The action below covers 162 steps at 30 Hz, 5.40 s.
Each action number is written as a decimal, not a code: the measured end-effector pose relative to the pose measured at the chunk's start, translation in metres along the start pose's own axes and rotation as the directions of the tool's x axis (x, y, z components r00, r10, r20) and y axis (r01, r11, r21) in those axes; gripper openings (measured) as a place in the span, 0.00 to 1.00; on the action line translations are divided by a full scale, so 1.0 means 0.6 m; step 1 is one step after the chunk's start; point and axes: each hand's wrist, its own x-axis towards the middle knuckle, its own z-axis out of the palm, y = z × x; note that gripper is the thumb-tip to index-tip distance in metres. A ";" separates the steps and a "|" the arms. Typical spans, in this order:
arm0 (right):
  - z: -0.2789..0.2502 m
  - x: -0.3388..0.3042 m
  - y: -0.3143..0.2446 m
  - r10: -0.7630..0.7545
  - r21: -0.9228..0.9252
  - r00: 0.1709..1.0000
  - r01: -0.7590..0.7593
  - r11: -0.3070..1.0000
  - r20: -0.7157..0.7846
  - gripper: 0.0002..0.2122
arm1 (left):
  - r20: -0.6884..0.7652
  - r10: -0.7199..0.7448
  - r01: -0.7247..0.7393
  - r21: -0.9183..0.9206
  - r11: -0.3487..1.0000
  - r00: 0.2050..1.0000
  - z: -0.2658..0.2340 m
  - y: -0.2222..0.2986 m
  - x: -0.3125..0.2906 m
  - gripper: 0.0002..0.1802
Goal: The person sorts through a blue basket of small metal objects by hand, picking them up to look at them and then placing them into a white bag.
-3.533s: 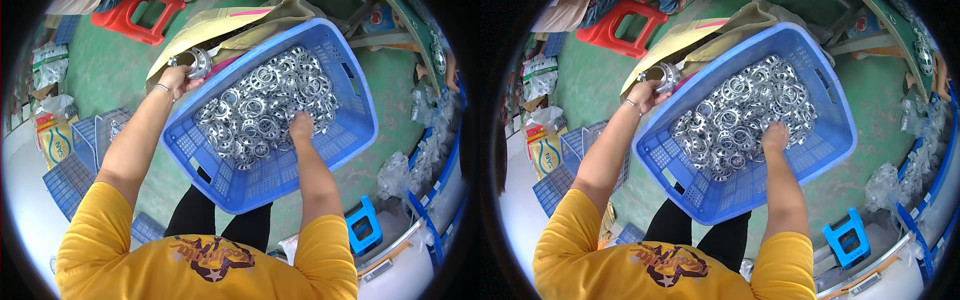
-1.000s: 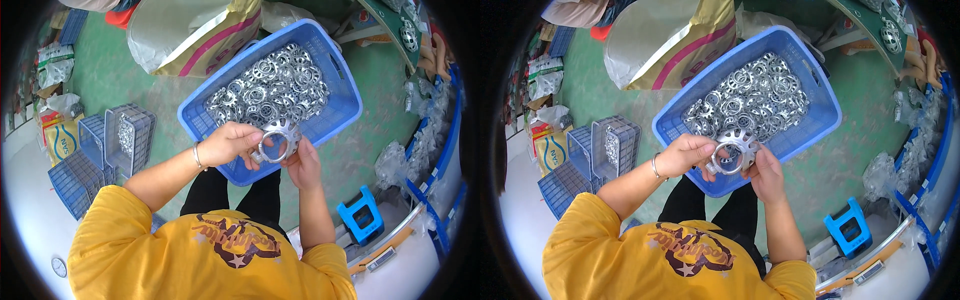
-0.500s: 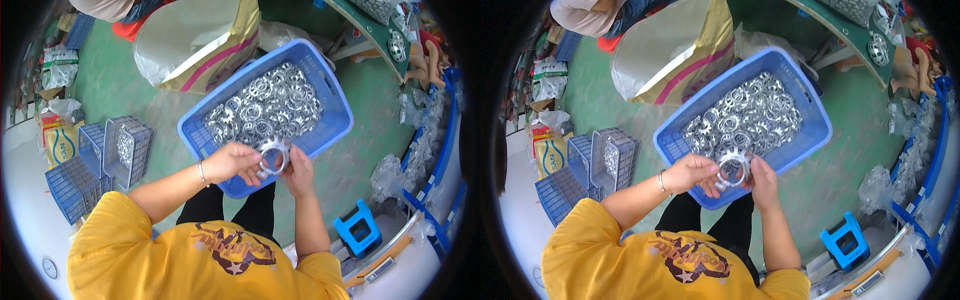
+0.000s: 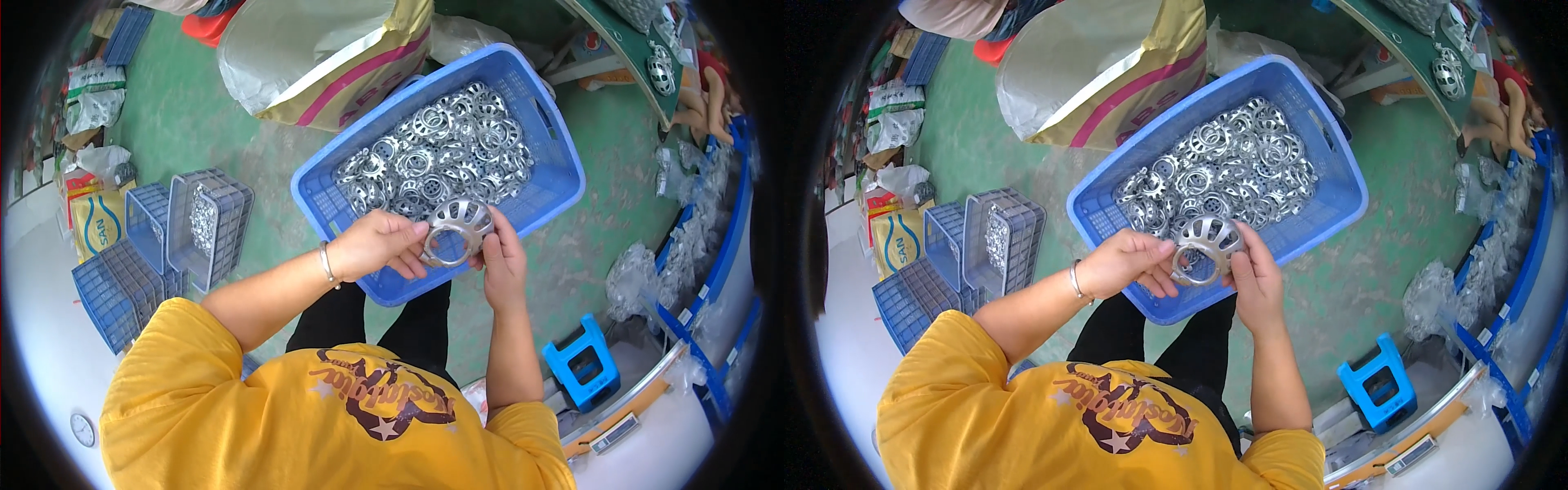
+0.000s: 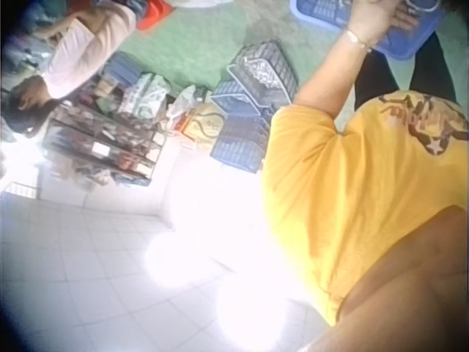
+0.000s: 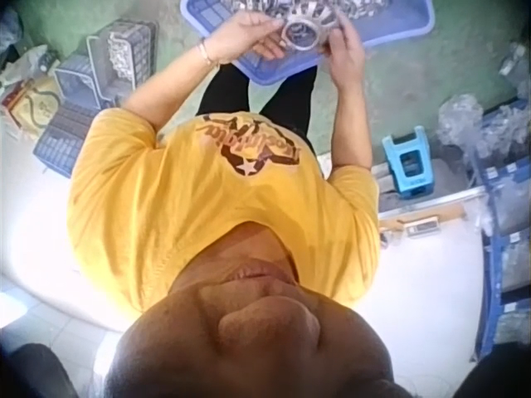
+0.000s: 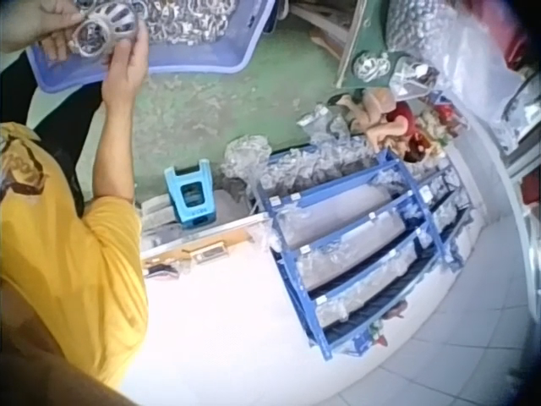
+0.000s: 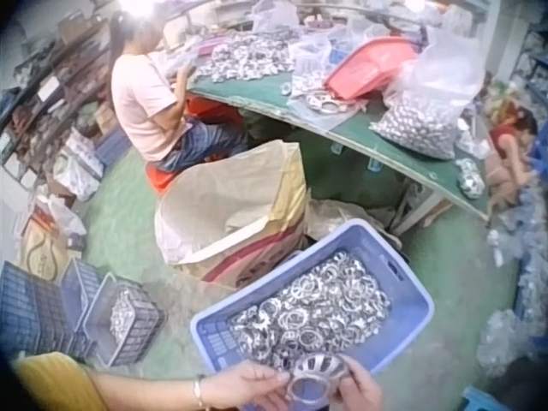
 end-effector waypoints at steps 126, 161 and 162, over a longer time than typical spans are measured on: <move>-0.032 0.141 0.225 0.363 -0.504 0.929 -0.285 0.816 0.064 0.16 | -0.109 0.946 -0.569 0.776 0.273 0.306 -0.184 0.098 0.020 0.10; 0.050 0.038 0.050 -0.219 0.037 0.966 0.226 0.973 -0.140 0.15 | 0.046 0.207 -0.173 -0.386 0.906 0.977 -0.038 -0.003 0.041 0.20; 0.041 0.038 0.055 -0.114 0.063 0.986 0.122 0.991 -0.120 0.14 | 0.050 0.205 -0.170 -0.388 0.906 0.978 -0.041 0.000 0.042 0.20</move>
